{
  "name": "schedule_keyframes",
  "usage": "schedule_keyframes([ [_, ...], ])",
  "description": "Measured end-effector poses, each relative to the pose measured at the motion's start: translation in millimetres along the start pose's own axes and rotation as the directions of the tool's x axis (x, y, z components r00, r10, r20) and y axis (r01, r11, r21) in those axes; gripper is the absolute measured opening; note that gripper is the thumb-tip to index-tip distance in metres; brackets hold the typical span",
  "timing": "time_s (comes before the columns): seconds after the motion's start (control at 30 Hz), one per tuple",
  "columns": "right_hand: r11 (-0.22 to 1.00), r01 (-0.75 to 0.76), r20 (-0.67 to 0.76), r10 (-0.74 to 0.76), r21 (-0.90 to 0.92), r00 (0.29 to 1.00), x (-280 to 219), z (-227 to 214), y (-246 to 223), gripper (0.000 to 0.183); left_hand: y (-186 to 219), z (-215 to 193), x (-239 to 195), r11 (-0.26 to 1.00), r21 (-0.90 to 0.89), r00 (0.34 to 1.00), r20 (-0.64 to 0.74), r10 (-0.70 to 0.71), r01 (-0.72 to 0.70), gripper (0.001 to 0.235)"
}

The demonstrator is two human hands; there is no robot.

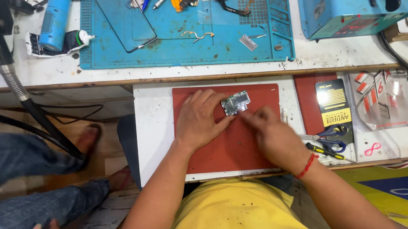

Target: The person uses a small brush to clean a circuit board placed on a red mat. They repeatedly brush the surface of the board, focusing on specific areas, and occasionally reposition the board to access different sides. The task involves careful manual cleaning of electronic components.

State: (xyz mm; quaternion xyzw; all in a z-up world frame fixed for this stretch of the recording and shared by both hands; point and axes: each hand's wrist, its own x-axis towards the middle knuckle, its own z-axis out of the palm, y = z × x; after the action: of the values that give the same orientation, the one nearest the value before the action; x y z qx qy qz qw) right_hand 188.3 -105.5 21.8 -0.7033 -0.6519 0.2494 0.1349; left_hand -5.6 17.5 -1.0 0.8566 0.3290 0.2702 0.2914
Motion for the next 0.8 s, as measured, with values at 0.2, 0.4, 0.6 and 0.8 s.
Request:
schedule_keyframes([
  [0.2,0.997,0.070,0.032,-0.071,0.032,0.997,3,-8,-3,0.057,1,-2,0,1.000,0.017,1.000,0.005,-0.008,0.008,0.046],
  [0.4,0.998,0.014,-0.012,-0.014,-0.062,1.000,-8,-14,-5,0.060,1,-1,-1,1.000,-0.008,1.000,-0.021,0.000,0.000,0.048],
  [0.6,0.998,-0.057,-0.014,0.057,0.017,0.998,-1,-6,3,0.060,0,0,0,0.999,0.038,1.000,0.018,-0.010,0.009,0.045],
  [0.8,0.991,-0.134,-0.063,0.134,0.003,0.989,6,-5,1,0.059,5,-3,5,1.000,0.001,1.000,0.003,0.010,-0.010,0.049],
])
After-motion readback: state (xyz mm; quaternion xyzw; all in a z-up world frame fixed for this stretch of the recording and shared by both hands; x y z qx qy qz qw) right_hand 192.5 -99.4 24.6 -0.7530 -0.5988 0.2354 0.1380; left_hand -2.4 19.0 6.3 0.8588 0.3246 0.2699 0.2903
